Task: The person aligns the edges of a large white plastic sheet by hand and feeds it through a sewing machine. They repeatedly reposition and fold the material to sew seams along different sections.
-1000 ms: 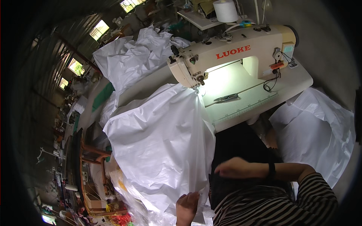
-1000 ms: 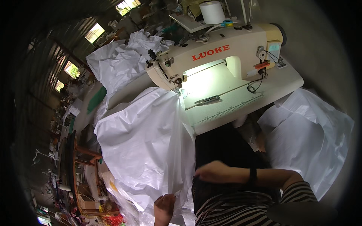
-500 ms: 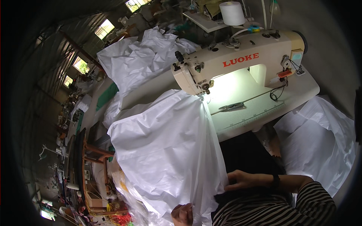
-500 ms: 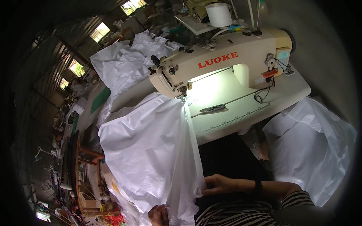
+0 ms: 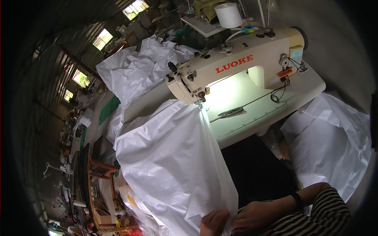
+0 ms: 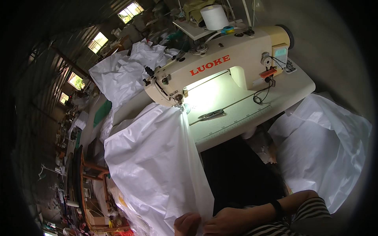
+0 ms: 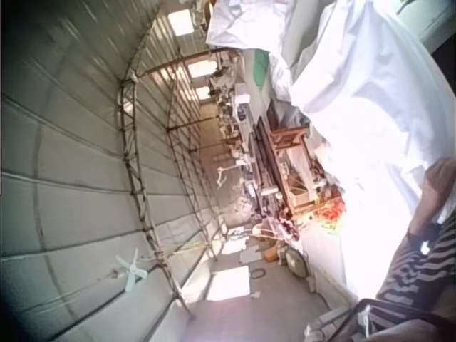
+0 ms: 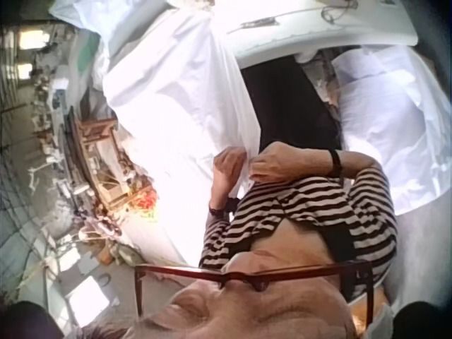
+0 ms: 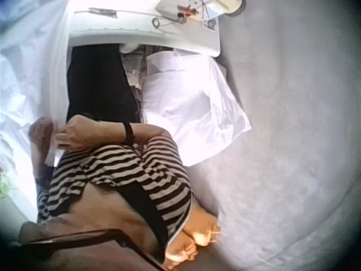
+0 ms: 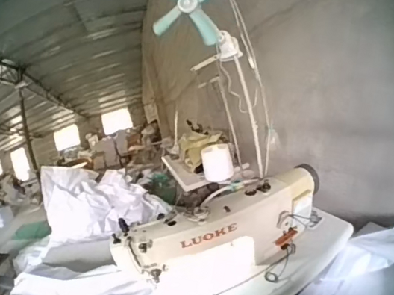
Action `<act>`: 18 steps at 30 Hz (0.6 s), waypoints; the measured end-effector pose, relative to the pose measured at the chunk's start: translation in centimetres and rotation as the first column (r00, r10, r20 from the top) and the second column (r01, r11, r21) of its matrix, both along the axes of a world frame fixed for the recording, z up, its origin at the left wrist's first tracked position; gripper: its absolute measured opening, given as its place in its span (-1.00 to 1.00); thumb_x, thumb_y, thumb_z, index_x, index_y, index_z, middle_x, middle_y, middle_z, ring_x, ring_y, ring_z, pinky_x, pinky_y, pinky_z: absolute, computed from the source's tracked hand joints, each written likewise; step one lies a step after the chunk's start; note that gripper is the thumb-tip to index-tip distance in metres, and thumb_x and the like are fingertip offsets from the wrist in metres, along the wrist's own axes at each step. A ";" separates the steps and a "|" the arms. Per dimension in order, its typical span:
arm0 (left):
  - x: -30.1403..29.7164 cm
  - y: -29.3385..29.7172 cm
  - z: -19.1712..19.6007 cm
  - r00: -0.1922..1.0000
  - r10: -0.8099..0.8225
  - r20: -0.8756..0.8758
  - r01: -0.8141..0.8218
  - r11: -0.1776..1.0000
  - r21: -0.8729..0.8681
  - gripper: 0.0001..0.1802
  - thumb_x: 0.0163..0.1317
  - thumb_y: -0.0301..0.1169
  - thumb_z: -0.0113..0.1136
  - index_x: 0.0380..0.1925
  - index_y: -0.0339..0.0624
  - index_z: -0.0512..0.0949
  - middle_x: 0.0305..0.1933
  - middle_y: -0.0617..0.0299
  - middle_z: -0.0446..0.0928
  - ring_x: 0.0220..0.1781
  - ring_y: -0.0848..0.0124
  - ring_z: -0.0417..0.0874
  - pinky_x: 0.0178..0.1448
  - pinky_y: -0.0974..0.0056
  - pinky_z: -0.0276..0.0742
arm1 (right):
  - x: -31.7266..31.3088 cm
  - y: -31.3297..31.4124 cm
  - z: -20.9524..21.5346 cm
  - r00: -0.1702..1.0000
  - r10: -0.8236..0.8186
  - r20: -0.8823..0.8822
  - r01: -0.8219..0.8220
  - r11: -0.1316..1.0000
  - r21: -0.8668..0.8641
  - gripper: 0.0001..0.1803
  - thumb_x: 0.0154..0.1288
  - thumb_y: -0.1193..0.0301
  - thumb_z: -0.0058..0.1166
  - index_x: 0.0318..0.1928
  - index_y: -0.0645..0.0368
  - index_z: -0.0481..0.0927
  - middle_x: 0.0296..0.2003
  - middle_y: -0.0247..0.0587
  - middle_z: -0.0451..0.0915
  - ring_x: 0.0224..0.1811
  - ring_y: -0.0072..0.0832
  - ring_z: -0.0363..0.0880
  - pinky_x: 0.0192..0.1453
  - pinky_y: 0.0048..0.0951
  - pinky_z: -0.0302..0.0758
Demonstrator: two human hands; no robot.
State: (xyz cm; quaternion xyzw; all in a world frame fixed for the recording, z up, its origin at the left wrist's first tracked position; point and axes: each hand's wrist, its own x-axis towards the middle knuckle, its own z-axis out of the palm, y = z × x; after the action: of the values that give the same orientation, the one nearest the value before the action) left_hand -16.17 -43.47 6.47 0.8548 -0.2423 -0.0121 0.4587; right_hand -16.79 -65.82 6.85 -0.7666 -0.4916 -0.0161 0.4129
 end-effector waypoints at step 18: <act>4.6 -2.7 0.9 0.820 -0.433 0.375 0.365 0.900 0.240 -0.82 -0.04 -0.51 0.24 -0.57 -0.16 0.38 -0.55 0.14 0.40 -0.53 0.15 0.52 -0.44 0.08 0.46 | 11.8 -0.2 -6.5 0.232 0.039 -0.972 0.428 0.893 0.138 -0.45 0.58 0.24 -0.14 0.37 0.38 0.25 -0.03 -0.11 0.61 -0.13 -0.45 0.67 -0.12 -0.42 0.64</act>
State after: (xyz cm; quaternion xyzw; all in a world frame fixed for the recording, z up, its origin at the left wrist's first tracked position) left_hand -11.56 -46.17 7.33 0.8005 -0.5072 0.0569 0.3142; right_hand -5.01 -66.02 0.35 -0.5765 -0.0228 0.3050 0.7577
